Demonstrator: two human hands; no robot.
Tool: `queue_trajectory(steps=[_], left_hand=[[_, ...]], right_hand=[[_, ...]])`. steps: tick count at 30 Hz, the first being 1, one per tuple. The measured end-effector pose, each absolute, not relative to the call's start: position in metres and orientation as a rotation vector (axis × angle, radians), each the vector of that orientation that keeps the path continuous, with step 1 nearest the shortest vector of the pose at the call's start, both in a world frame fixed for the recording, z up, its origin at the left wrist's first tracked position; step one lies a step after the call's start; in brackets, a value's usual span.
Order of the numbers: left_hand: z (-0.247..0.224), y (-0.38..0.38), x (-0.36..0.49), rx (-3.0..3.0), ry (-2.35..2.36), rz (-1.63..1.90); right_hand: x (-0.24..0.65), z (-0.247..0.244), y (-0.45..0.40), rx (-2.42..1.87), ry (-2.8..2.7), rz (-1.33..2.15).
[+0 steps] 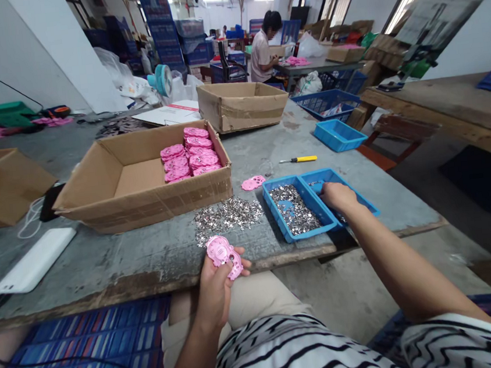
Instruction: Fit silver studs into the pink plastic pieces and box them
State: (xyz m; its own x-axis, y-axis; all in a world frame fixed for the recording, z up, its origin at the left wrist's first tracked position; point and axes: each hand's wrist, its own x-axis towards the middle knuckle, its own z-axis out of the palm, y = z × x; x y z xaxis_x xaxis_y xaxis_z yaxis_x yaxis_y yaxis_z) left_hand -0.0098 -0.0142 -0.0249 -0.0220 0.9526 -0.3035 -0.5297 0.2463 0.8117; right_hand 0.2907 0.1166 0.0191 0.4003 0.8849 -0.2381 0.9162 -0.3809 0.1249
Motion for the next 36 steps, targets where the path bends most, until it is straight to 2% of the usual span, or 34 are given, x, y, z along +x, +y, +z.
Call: queue_trajectory(steps=[16, 19, 22, 24, 27, 29, 32, 36], left_hand=[[-0.026, -0.013, -0.011, 0.535, 0.998, 1.265], [-0.027, -0.013, -0.012, 0.535, 1.0, 1.268], [-0.027, -0.013, -0.012, 0.54, 1.001, 1.275], [-0.026, -0.013, -0.01, 0.551, 1.012, 1.275], [-0.023, -0.012, -0.003, 0.596, 1.063, 1.288], [-0.02, -0.012, 0.003, 0.643, 1.1, 1.313], [-0.016, -0.013, 0.009, 0.681, 1.148, 1.337], [-0.015, -0.015, 0.008, 0.641, 1.212, 1.35]], right_hand=[[0.297, 0.034, 0.106, 2.525, 1.632, -0.112], [0.299, 0.039, 0.106, 2.647, 1.721, -0.108], [0.291, 0.041, 0.104, 2.906, 1.903, -0.323], [0.274, 0.04, 0.097, 2.974, 2.074, -0.735], [0.232, 0.034, 0.078, 2.61, 2.366, -1.441], [0.2, 0.029, 0.062, 2.194, 2.516, -1.654], [0.162, 0.021, 0.045, 1.795, 2.671, -1.611], [0.142, 0.016, 0.041, 1.606, 2.763, -1.586]])
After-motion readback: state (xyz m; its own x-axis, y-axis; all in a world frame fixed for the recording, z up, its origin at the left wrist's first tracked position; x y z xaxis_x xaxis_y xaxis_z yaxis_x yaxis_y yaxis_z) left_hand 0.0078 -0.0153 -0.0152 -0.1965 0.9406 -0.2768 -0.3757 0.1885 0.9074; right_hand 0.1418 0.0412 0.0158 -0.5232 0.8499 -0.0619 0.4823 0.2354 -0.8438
